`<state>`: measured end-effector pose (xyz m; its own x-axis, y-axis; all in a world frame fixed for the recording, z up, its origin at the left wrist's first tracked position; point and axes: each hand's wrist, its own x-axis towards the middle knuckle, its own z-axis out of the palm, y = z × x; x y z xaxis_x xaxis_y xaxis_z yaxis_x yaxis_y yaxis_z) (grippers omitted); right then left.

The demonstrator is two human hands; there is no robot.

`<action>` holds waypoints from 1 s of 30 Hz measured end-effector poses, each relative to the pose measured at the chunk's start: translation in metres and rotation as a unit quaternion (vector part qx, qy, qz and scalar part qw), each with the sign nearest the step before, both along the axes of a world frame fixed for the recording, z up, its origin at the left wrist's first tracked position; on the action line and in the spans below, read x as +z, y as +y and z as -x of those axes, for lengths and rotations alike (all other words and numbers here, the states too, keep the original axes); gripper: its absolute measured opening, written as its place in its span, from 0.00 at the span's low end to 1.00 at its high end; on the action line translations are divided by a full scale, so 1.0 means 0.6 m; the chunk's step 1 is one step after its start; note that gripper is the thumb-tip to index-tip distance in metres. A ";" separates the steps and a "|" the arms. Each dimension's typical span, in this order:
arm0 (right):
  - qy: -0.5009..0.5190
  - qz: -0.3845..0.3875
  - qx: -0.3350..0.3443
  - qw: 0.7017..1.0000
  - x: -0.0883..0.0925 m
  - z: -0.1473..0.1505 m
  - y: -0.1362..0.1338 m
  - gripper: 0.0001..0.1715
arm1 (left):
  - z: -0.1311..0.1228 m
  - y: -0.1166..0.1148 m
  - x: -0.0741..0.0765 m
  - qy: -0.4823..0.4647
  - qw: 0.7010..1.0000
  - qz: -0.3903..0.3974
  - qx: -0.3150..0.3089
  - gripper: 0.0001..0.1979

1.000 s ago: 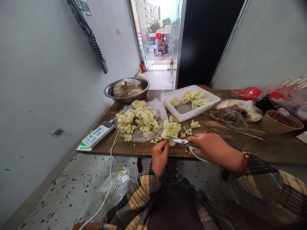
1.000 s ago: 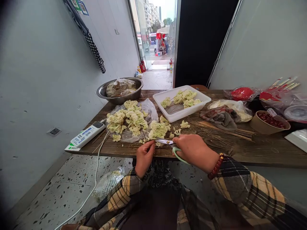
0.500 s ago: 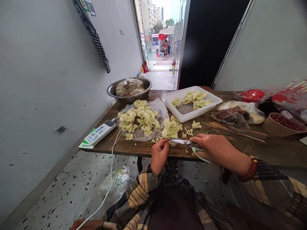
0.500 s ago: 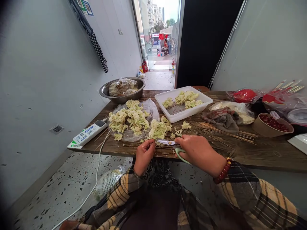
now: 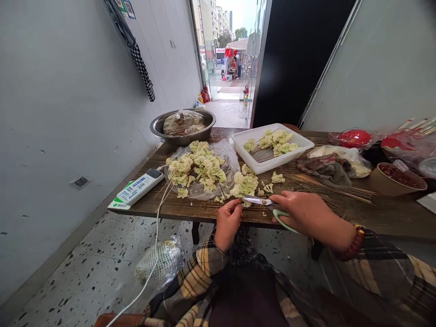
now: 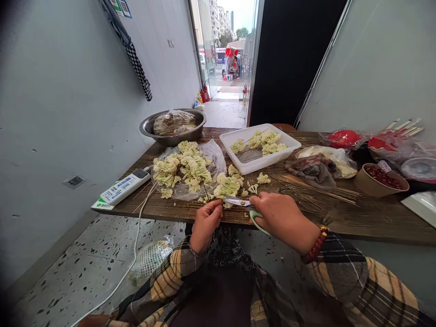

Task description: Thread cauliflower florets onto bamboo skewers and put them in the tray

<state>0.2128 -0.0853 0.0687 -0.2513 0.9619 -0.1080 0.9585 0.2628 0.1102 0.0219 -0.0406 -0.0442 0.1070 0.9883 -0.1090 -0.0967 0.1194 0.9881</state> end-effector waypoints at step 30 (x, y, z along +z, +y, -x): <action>0.192 -0.074 -0.037 0.978 0.005 -0.038 0.017 0.21 | -0.011 -0.001 0.004 -0.063 0.998 -0.002 0.011 0.11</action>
<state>0.2358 -0.0753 0.0715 -0.1756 0.9769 0.1220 0.9525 0.1999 -0.2297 0.0288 -0.0414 -0.0416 0.0981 0.9910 -0.0911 -0.2222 0.1111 0.9687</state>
